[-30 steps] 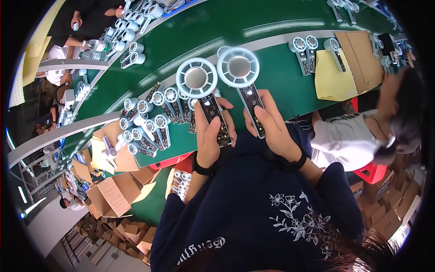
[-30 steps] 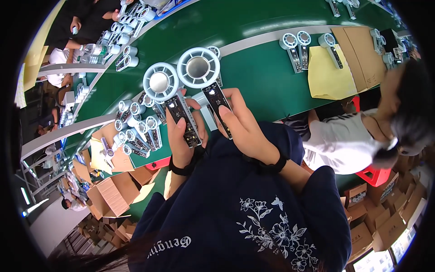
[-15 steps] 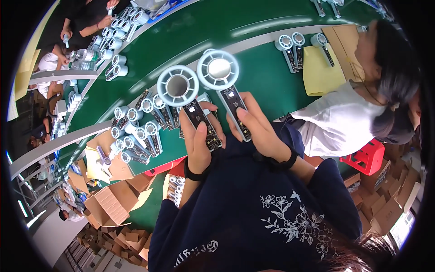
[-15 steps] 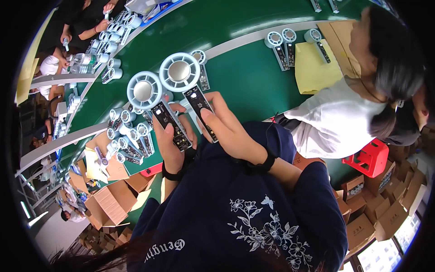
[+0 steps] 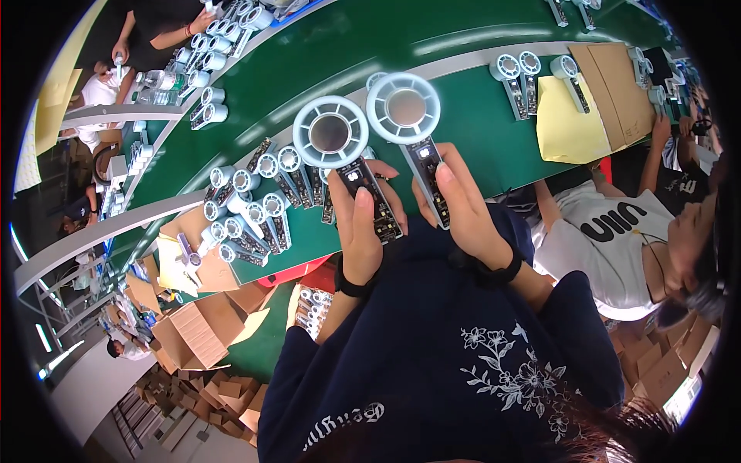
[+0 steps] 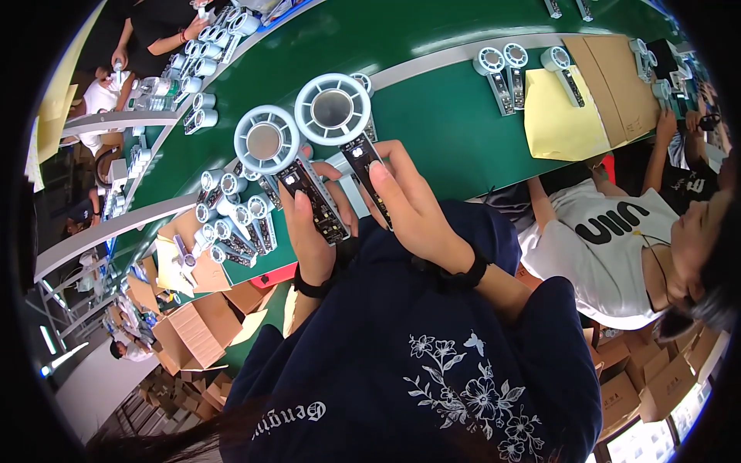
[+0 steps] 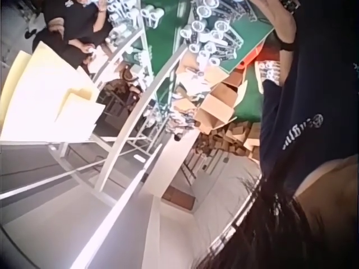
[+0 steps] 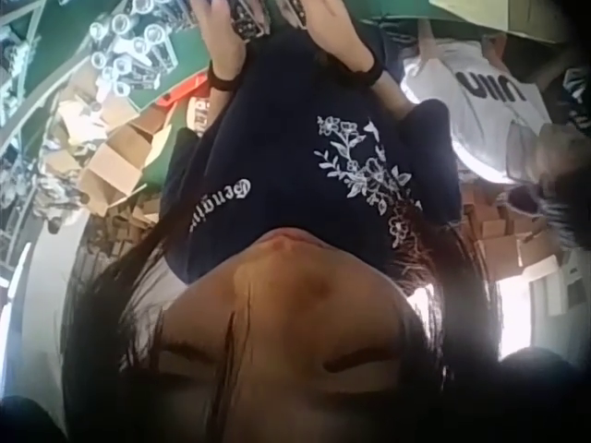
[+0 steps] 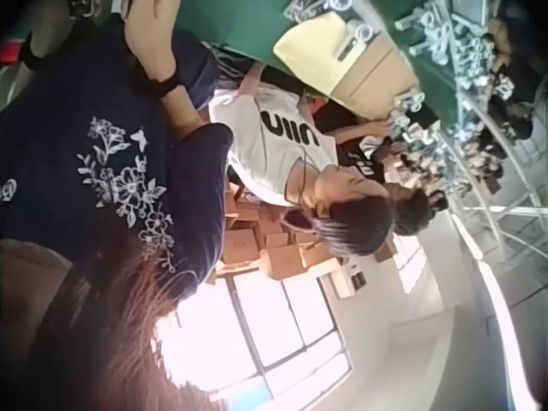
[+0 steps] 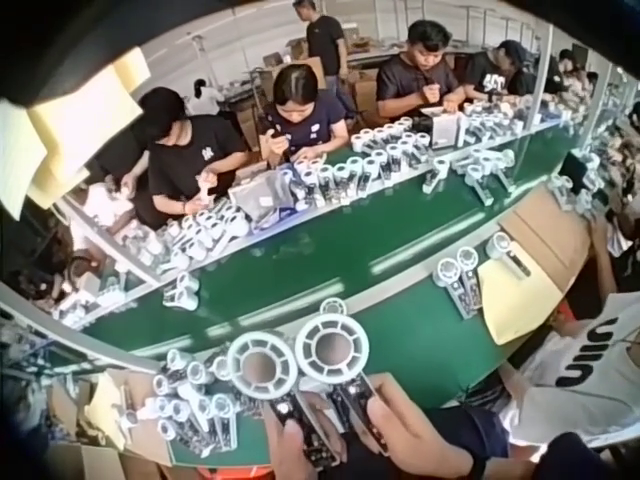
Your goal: The person picks up handheld fans and circuit boards from the assembly line, fits the boards into the fan handles, and presses the power buttons to test them. After checking the fans, the person places them back onto the conveyor belt and reaches for more components.
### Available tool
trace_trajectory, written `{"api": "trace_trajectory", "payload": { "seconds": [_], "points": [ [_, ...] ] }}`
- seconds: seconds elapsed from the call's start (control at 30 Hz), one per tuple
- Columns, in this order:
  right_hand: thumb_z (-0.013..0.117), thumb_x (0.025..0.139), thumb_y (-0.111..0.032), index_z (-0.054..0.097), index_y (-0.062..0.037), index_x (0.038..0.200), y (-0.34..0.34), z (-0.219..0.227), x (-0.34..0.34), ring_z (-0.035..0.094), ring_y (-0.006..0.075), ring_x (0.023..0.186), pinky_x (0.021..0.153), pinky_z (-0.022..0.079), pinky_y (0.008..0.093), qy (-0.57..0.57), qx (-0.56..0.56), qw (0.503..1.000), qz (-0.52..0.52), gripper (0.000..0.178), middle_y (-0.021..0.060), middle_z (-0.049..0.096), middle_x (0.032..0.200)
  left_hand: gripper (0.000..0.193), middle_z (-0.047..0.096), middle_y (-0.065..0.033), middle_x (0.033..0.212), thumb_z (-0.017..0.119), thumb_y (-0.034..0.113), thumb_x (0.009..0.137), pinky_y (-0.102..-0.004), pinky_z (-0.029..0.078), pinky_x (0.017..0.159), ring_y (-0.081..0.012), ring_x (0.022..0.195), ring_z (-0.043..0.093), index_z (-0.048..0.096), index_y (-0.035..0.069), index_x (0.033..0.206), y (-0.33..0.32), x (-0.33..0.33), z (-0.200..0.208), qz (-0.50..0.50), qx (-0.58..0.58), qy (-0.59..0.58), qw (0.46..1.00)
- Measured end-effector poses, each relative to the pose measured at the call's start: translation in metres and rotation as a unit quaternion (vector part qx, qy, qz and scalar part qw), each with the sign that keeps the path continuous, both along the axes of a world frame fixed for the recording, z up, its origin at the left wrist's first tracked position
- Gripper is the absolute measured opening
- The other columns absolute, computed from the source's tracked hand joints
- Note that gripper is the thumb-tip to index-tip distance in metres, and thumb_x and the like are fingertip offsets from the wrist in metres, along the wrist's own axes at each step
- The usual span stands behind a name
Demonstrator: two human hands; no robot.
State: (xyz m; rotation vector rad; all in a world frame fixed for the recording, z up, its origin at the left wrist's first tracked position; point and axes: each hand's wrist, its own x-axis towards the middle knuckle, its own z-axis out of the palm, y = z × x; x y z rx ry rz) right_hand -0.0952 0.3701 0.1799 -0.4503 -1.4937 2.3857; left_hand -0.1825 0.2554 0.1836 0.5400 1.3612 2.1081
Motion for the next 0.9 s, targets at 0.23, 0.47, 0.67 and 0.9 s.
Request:
{"api": "trace_trajectory", "payload": {
  "seconds": [0.23, 0.47, 0.67, 0.9],
  "points": [
    [0.034, 0.101, -0.027, 0.043, -0.0043, 0.112, -0.001, 0.000, -0.002, 0.040, 0.0047, 0.049, 0.046, 0.030, 0.0180, -0.025, -0.001, 1.000, -0.015, 0.027, 0.0024, 0.049, 0.069, 0.037, 0.051, -0.0190, 0.105, 0.037, 0.023, 0.098, -0.0253, 0.046, 0.044, -0.0152, 0.056, 0.053, 0.026, -0.002, 0.122, -0.001, -0.001, 0.002, -0.007, -0.030, -0.005, 1.000],
    [0.038, 0.100, -0.025, 0.044, -0.0055, 0.111, -0.002, 0.001, -0.001, 0.038, 0.0036, 0.050, 0.046, 0.028, 0.0176, -0.034, 0.015, 0.999, -0.039, 0.023, 0.0003, 0.047, 0.069, 0.038, 0.051, -0.0196, 0.106, 0.037, 0.022, 0.098, -0.0253, 0.047, 0.044, -0.0153, 0.056, 0.053, 0.025, -0.002, 0.124, 0.001, 0.004, 0.002, -0.004, -0.005, -0.020, 1.000],
    [0.038, 0.100, -0.024, 0.043, -0.0052, 0.111, -0.004, -0.004, 0.000, 0.037, 0.0034, 0.051, 0.046, 0.027, 0.0176, -0.020, 0.043, 0.998, -0.049, 0.023, -0.0001, 0.047, 0.069, 0.041, 0.051, -0.0201, 0.106, 0.037, 0.023, 0.098, -0.0256, 0.047, 0.045, -0.0155, 0.056, 0.053, 0.023, -0.002, 0.127, 0.001, 0.009, 0.002, 0.000, -0.003, -0.019, 1.000],
    [0.039, 0.100, -0.021, 0.043, -0.0048, 0.111, -0.004, -0.006, 0.000, 0.037, 0.0033, 0.051, 0.046, 0.028, 0.0176, -0.007, 0.052, 0.997, -0.054, 0.021, -0.0004, 0.046, 0.070, 0.044, 0.051, -0.0203, 0.106, 0.037, 0.025, 0.098, -0.0260, 0.047, 0.045, -0.0158, 0.056, 0.053, 0.022, -0.002, 0.129, 0.000, 0.010, 0.001, -0.001, -0.017, -0.004, 1.000]
  ]
}}
